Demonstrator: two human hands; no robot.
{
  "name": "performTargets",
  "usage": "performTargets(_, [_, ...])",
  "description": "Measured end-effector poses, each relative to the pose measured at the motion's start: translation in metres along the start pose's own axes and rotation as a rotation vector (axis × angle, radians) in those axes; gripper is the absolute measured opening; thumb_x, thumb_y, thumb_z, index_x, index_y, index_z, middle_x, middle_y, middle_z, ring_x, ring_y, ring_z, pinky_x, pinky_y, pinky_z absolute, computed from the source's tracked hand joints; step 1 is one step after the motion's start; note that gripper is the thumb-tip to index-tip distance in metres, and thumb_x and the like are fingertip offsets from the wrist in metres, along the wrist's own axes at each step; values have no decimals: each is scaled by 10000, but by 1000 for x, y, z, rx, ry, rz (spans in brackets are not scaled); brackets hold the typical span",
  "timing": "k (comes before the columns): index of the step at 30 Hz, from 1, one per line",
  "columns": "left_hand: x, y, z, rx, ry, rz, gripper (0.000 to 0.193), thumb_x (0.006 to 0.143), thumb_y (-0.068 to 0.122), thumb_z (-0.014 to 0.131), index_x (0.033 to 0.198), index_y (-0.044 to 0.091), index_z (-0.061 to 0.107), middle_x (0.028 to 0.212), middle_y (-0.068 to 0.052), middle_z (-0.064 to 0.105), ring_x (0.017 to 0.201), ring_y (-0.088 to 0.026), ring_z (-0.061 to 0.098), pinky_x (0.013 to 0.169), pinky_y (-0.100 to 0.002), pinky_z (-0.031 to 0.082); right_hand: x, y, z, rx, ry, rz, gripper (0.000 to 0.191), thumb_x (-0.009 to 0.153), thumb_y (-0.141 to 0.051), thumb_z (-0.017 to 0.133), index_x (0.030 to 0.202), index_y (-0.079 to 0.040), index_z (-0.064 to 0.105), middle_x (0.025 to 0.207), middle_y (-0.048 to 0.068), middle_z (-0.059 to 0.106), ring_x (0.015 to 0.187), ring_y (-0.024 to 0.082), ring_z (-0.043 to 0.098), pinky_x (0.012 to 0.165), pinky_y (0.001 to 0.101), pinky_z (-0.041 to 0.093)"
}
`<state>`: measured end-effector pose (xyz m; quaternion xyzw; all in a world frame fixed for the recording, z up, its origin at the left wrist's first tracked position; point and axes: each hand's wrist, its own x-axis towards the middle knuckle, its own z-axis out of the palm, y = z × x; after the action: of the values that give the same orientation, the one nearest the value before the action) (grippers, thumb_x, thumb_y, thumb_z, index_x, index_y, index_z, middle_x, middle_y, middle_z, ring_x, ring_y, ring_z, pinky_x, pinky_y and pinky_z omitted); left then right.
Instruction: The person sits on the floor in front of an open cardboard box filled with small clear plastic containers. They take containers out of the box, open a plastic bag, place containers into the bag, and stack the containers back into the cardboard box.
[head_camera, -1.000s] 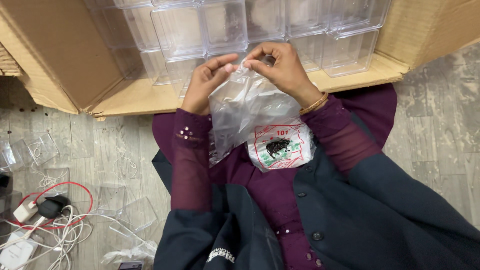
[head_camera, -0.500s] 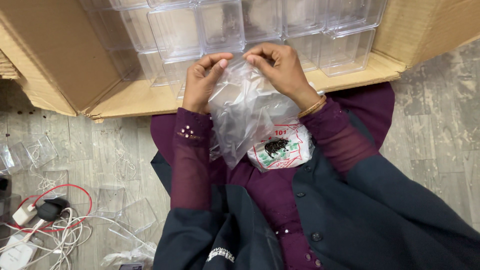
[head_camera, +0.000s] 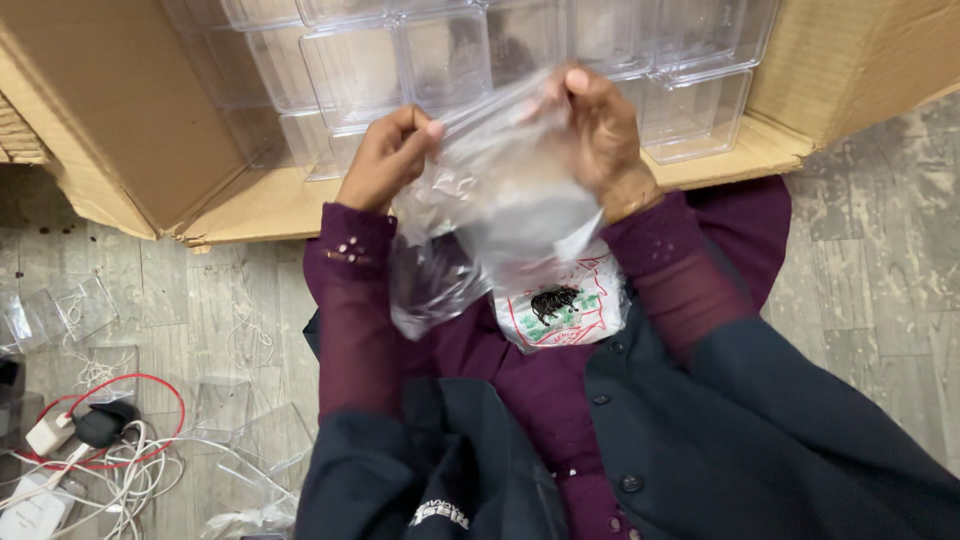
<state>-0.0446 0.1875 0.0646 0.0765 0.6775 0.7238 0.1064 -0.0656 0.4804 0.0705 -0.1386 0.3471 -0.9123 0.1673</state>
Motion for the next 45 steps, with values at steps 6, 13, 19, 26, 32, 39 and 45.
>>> performTargets(6, [50,35,9,878,464,392,137,1020,176,668,1103,72,633,699,-110,626,670,-260,651,647,-417,489,85,-1,-20,-338,-2,-219,143,958,-158,603,1005,-38,664,940,84,689,888,192,660,890,365,547])
performTargets(13, [74,29,6,1184,680,425,216,927,121,680,1135,174,663,869,-90,732,800,-334,705,692,-479,528,121,23,-24,-1047,308,-383,91,1018,-38,626,973,-29,704,854,99,601,726,197,548,697,405,462])
performTargets(19, [55,23,1,767,534,368,250,1004,9,533,1209,101,643,790,-115,693,725,-252,699,701,-410,505,76,32,10,-1528,169,-675,376,991,40,567,1305,-105,716,1117,54,718,864,121,656,746,281,548])
performTargets(26, [32,10,10,135,299,320,143,1036,5,556,1116,38,671,880,-24,668,710,-97,587,642,-314,463,44,20,11,-988,355,-354,131,1047,-40,601,1106,-70,715,964,-3,695,817,44,582,702,213,478])
performTargets(32, [38,-9,25,593,644,322,67,1008,76,602,1059,72,645,700,-36,638,575,-118,543,559,-325,444,65,46,-21,-1009,370,-107,153,1037,-95,576,1139,-88,688,903,-20,660,804,63,593,714,219,495])
performTargets(39, [34,10,46,586,655,397,119,1047,152,640,1011,41,619,698,-57,625,604,-136,555,569,-313,446,56,34,-33,-589,299,34,314,1011,-241,535,1137,-32,731,1054,32,749,965,128,700,874,315,576])
performTargets(45, [27,25,73,492,488,481,128,1038,154,676,1003,31,673,780,-36,664,700,-98,586,617,-269,484,8,6,-1,-225,43,296,390,943,-343,605,1160,-29,687,1080,52,731,961,157,701,880,327,581])
